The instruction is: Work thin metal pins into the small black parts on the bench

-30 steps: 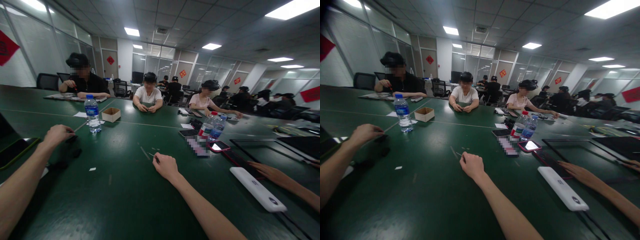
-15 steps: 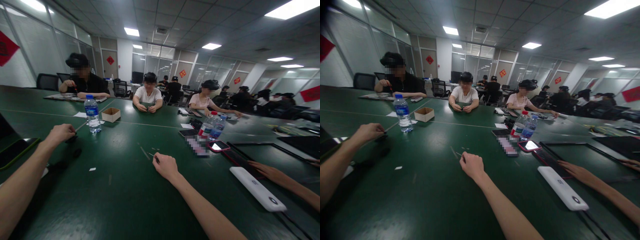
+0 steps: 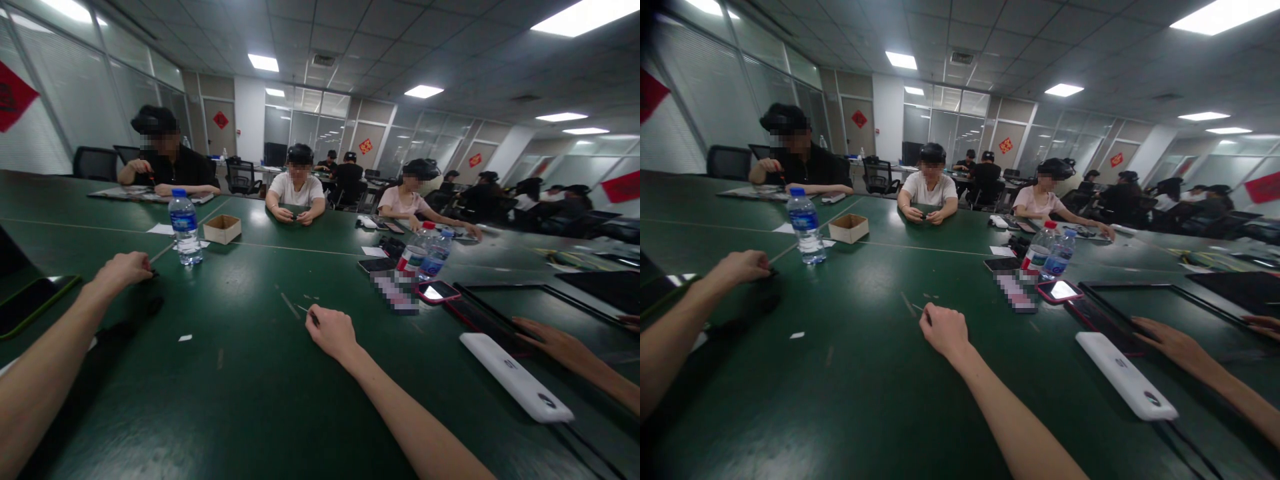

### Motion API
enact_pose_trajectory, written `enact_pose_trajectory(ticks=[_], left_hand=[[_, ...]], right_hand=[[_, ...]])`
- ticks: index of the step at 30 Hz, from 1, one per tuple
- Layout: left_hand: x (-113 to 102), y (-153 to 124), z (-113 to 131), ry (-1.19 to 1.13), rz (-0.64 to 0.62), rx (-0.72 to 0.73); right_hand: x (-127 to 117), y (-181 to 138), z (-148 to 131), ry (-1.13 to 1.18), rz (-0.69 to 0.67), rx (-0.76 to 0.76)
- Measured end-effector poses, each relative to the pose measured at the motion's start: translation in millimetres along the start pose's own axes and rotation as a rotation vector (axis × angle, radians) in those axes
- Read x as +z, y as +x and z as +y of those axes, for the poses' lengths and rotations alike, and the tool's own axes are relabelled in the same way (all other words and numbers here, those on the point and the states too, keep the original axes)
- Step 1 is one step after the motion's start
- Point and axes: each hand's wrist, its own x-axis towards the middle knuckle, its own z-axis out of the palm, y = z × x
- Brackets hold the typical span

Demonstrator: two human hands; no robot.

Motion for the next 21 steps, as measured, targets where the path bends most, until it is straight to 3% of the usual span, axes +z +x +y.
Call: enact_pose_trajectory(ticks=[11,21], left_hand=[[-6,-3,14,0.073,-0.077,-0.031],[-2,1,4,0.05,-0.055,-0.017]], right_hand=[[-3,-1,-4,-0.076,-0.012,0.035],[-3,-1,-3,-0.013,-0.02,0.034]])
